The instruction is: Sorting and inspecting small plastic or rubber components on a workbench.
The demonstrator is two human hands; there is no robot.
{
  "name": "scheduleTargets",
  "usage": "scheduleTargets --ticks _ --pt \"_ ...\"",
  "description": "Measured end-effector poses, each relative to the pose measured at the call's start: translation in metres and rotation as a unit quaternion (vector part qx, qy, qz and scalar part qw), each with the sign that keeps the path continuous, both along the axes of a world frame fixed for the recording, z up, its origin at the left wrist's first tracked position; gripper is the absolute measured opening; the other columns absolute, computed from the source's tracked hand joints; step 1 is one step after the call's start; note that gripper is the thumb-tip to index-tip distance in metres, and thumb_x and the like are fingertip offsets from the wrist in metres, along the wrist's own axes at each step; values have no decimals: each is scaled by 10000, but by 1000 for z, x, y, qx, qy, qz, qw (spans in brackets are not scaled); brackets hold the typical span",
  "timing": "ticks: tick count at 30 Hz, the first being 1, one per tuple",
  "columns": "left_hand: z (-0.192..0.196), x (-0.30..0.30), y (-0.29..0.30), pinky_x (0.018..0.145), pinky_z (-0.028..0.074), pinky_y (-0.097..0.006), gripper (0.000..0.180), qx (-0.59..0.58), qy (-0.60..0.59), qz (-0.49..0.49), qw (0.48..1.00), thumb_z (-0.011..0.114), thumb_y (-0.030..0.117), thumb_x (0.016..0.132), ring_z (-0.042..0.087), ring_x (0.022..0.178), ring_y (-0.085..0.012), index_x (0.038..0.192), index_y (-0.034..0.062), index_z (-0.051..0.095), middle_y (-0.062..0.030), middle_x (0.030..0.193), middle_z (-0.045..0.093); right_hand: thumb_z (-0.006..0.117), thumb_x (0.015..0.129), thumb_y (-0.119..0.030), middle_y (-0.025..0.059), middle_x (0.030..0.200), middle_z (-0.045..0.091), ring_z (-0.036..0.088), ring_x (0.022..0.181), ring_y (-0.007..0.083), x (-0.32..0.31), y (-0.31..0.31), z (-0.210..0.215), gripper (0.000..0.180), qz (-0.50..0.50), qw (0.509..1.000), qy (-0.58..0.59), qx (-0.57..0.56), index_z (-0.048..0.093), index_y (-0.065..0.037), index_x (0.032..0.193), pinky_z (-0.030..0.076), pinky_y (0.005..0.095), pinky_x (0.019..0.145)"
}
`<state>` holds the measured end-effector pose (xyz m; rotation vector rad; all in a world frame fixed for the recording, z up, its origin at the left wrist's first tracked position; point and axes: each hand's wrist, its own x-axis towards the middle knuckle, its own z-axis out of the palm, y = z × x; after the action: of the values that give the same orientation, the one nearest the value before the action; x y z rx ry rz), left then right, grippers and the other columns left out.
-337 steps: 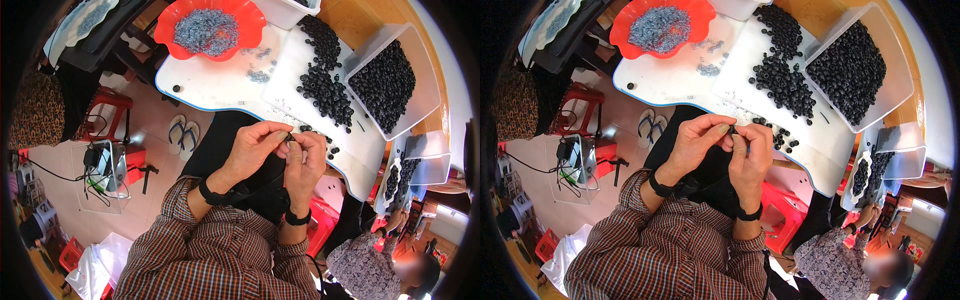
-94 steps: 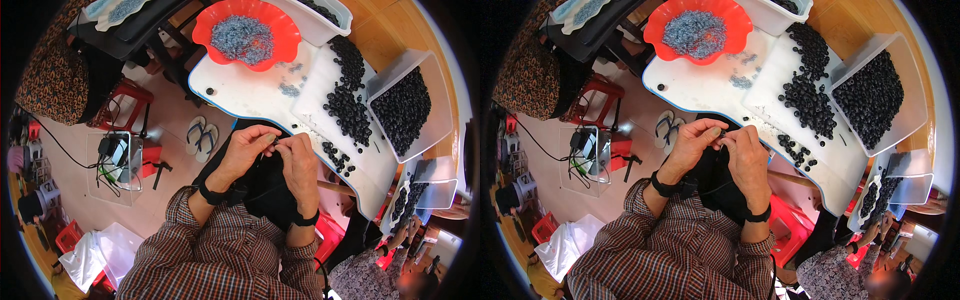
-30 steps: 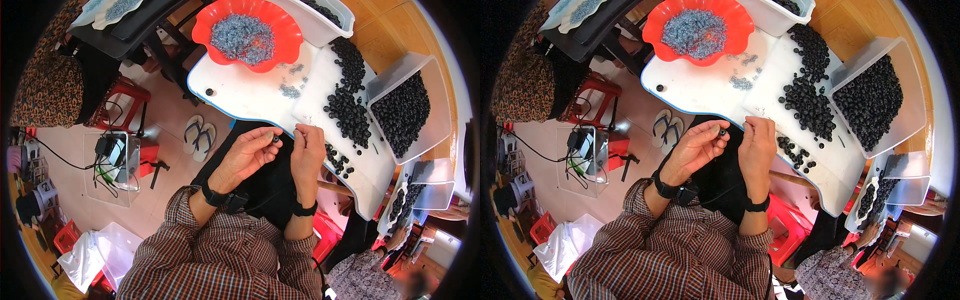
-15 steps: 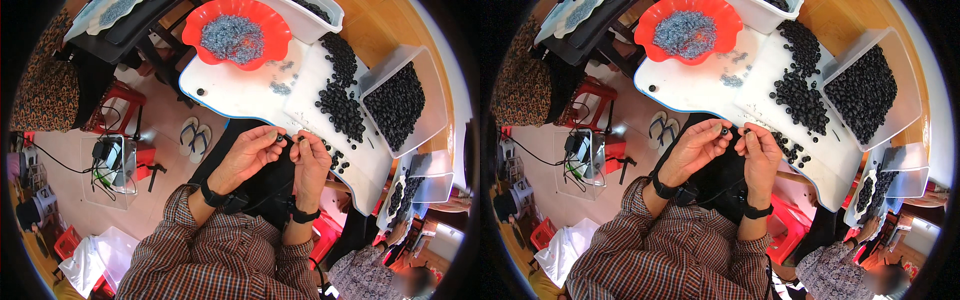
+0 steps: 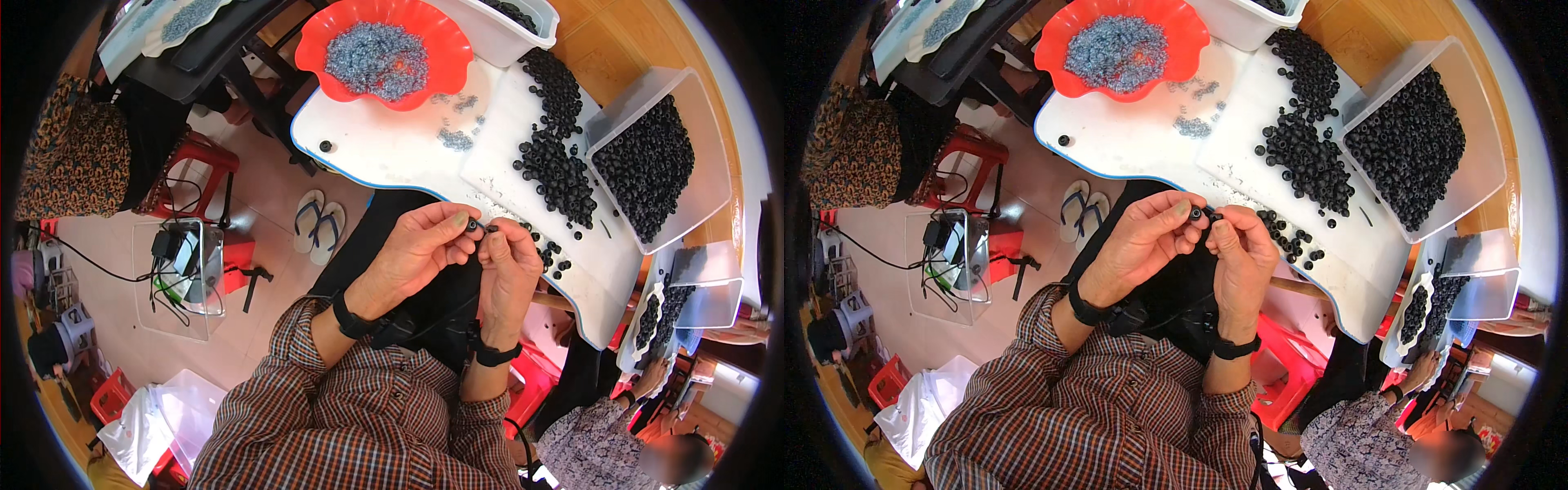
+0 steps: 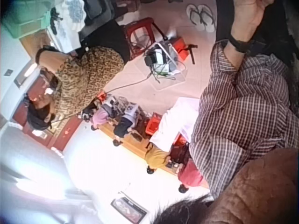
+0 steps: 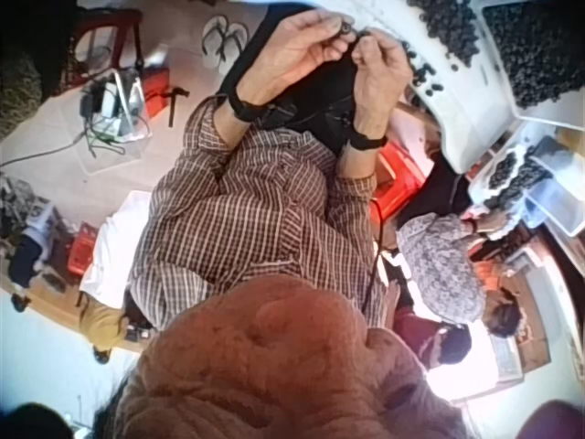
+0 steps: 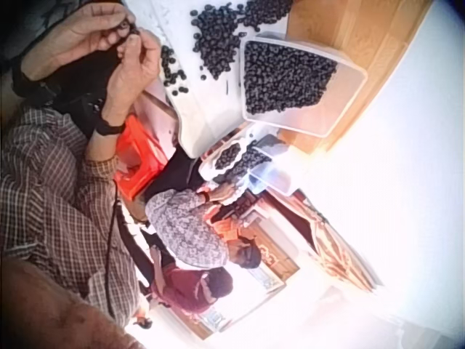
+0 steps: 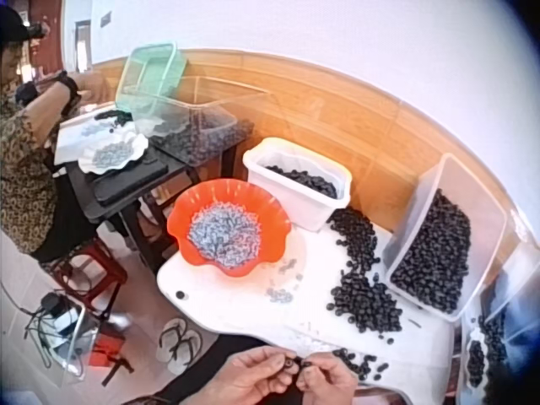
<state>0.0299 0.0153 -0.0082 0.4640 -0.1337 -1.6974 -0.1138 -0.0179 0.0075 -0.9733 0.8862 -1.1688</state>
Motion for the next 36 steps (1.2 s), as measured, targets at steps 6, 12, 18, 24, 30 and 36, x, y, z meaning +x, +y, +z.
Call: scheduleTargets --ticks 6,12,18,24,30,36 --pt "1 -2 0 656 527 -234 243 -8 -11 7 1000 567 153 969 639 738 -120 1131 -20 621 -81 911 677 678 853 12 41 961 578 537 820 96 6 4 3 94 -21 996 53 -64 648 9 942 442 222 698" --pt "2 -4 1 672 542 -230 243 -11 -30 23 999 574 148 965 645 739 -120 1133 -23 619 -71 895 668 678 847 24 46 972 570 544 876 114 11 5 1 108 -30 986 106 -129 643 9 948 446 242 784" --pt "6 -4 2 680 546 -234 236 -9 -60 38 997 585 127 958 639 753 -117 1131 -29 620 -72 909 663 666 857 17 51 977 563 544 864 109 13 6 3 100 -30 987 100 -126 643 4 953 463 237 762" --pt "8 -7 2 682 544 -238 222 -10 -83 51 995 580 98 957 632 761 -118 1129 -36 620 -73 926 658 666 859 9 48 972 562 541 855 106 13 6 2 94 -34 987 92 -124 640 3 949 463 237 757" --pt "8 -7 3 684 537 -235 209 -15 -113 58 992 577 89 958 622 762 -111 1123 -30 626 -69 930 655 680 851 7 44 968 561 538 856 108 13 5 0 97 -36 986 100 -129 633 1 936 449 240 770" --pt "8 -9 2 683 533 -228 195 -23 -159 67 985 567 79 962 617 759 -101 1116 -21 632 -64 927 656 685 854 -6 41 956 555 535 838 101 12 6 0 97 -39 985 109 -131 631 0 934 453 233 747"
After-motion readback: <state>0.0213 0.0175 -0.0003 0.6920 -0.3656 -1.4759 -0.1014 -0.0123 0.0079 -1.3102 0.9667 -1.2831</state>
